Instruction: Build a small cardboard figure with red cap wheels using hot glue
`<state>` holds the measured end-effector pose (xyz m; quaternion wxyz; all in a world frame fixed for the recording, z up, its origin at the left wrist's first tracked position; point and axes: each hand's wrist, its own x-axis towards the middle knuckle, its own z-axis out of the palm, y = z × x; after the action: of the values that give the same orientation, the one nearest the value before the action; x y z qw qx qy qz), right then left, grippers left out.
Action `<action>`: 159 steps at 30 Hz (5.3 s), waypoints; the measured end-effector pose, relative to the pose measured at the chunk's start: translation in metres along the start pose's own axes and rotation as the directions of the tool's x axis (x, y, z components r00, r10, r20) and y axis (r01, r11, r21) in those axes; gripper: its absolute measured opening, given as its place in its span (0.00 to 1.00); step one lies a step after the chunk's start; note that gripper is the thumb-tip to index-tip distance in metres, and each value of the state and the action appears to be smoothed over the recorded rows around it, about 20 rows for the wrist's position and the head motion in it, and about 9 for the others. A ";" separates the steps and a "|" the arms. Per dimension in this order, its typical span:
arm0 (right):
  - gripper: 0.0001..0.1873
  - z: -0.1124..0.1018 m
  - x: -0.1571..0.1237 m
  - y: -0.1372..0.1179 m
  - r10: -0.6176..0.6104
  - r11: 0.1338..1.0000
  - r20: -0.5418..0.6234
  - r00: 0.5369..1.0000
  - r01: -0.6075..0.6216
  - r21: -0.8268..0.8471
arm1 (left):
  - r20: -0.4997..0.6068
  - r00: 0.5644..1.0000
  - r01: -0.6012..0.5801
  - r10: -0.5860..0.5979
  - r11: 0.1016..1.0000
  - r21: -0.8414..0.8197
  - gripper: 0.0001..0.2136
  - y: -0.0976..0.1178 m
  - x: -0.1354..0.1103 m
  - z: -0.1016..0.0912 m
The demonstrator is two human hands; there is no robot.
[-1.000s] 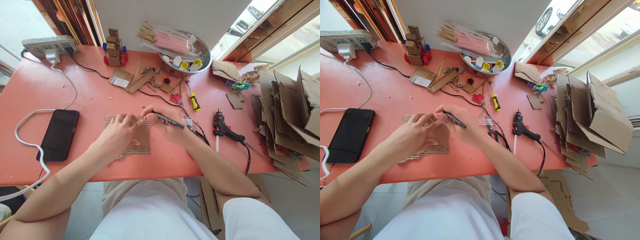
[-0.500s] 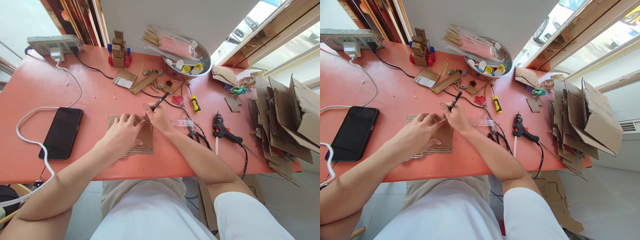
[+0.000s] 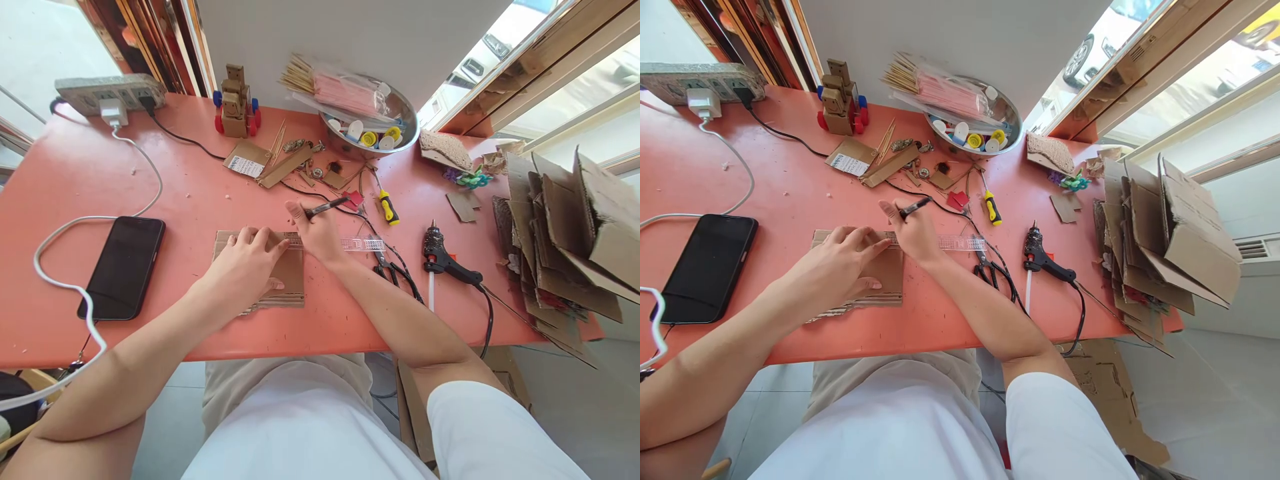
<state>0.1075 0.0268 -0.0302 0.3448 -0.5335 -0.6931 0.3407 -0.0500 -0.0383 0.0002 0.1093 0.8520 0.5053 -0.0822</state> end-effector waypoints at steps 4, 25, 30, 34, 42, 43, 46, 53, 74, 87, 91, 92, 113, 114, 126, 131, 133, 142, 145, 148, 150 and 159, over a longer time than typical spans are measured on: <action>0.25 -0.034 -0.007 -0.006 -0.072 0.997 -0.018 0.997 0.071 -0.034 | -0.005 1.000 0.011 -0.011 1.000 -0.021 0.26 0.000 0.000 -0.001; 0.17 -0.065 -0.050 -0.007 -0.188 0.973 -0.173 0.967 0.160 -0.164 | 0.031 0.990 0.135 -0.135 0.991 0.000 0.33 -0.017 0.003 -0.013; 0.19 -0.034 -0.058 -0.035 0.115 0.992 0.136 0.984 -0.106 -0.070 | -0.077 0.979 0.173 -0.190 0.967 -0.185 0.23 -0.047 0.009 -0.016; 0.21 -0.012 -0.061 -0.047 0.200 0.965 0.187 0.962 -0.160 -0.208 | -0.182 0.956 0.199 -0.230 0.965 -0.173 0.22 -0.056 0.015 -0.014; 0.19 -0.013 -0.066 -0.035 0.105 0.993 0.288 0.952 -0.083 -0.088 | -0.177 0.972 0.109 -0.152 0.967 -0.229 0.24 -0.046 0.017 -0.009; 0.18 -0.016 -0.066 -0.031 0.089 0.994 0.301 0.950 -0.063 -0.094 | -0.157 0.978 0.097 -0.137 0.967 -0.236 0.25 -0.045 0.017 -0.009; 0.20 -0.028 -0.066 -0.016 0.030 0.982 0.348 0.937 0.037 -0.184 | -0.042 0.997 0.058 -0.071 0.969 -0.239 0.29 -0.044 0.015 -0.010; 0.29 -0.039 -0.073 0.017 -0.102 0.947 0.512 0.853 0.241 -0.214 | 0.180 0.978 -0.062 0.105 0.972 -0.228 0.55 -0.056 0.012 -0.003; 0.28 -0.033 -0.081 0.033 -0.207 0.933 0.469 0.859 0.317 -0.169 | 0.163 0.978 -0.088 0.130 0.966 -0.244 0.56 -0.053 0.014 0.011; 0.29 -0.034 -0.080 0.028 -0.187 0.926 0.482 0.856 0.318 -0.204 | 0.195 0.977 -0.028 0.089 0.955 -0.296 0.58 -0.041 0.015 -0.003; 0.28 -0.035 -0.079 0.029 -0.174 0.930 0.493 0.853 0.307 -0.203 | 0.183 0.979 -0.032 0.092 0.951 -0.307 0.58 -0.043 0.013 -0.001; 0.28 -0.035 -0.079 0.030 -0.170 0.932 0.493 0.853 0.302 -0.202 | 0.175 0.980 -0.039 0.097 0.950 -0.309 0.57 -0.044 0.013 0.000; 0.26 -0.036 -0.078 0.027 -0.139 0.955 0.495 0.858 0.248 -0.161 | 0.170 0.979 -0.054 0.114 0.945 -0.323 0.58 -0.048 0.015 0.003; 0.26 -0.035 -0.078 0.027 -0.138 0.955 0.496 0.857 0.248 -0.162 | 0.170 0.978 -0.056 0.117 0.945 -0.323 0.58 -0.049 0.015 0.004; 0.28 -0.040 -0.074 0.024 -0.133 0.980 0.469 0.873 0.188 -0.073 | 0.125 0.983 -0.086 0.136 0.935 -0.344 0.58 -0.051 0.017 0.010; 0.31 -0.039 -0.059 0.007 -0.101 0.984 0.212 0.972 0.067 0.162 | 0.074 0.981 -0.145 0.181 0.927 -0.346 0.57 -0.054 0.018 0.013; 0.36 -0.032 -0.048 0.005 -0.044 0.973 0.142 0.989 0.010 0.232 | 0.073 0.979 -0.156 0.192 0.927 -0.341 0.57 -0.054 0.018 0.013; 0.35 -0.008 -0.028 0.021 0.084 0.924 0.172 0.982 -0.141 0.355 | 0.066 0.975 -0.179 0.214 0.922 -0.342 0.56 -0.055 0.019 0.015; 0.33 -0.008 -0.030 0.020 0.082 0.927 0.189 0.979 -0.144 0.346 | 0.066 0.974 -0.183 0.218 0.921 -0.345 0.56 -0.055 0.020 0.015; 0.32 -0.008 -0.030 0.019 0.081 0.934 0.208 0.975 -0.147 0.326 | 0.070 0.973 -0.182 0.219 0.919 -0.349 0.56 -0.054 0.020 0.014; 0.31 -0.008 -0.029 0.018 0.078 0.937 0.211 0.974 -0.144 0.319 | 0.083 0.974 -0.168 0.209 0.923 -0.347 0.56 -0.053 0.020 0.012; 0.30 -0.008 -0.027 0.018 0.048 0.936 0.225 0.973 -0.122 0.330 | 0.088 0.973 -0.168 0.211 0.921 -0.351 0.56 -0.053 0.020 0.011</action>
<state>0.1285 0.0049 -0.0444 0.3407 -0.4555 -0.6326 0.5257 -0.0874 0.0007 -0.0215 0.2938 0.8584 0.4190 -0.0354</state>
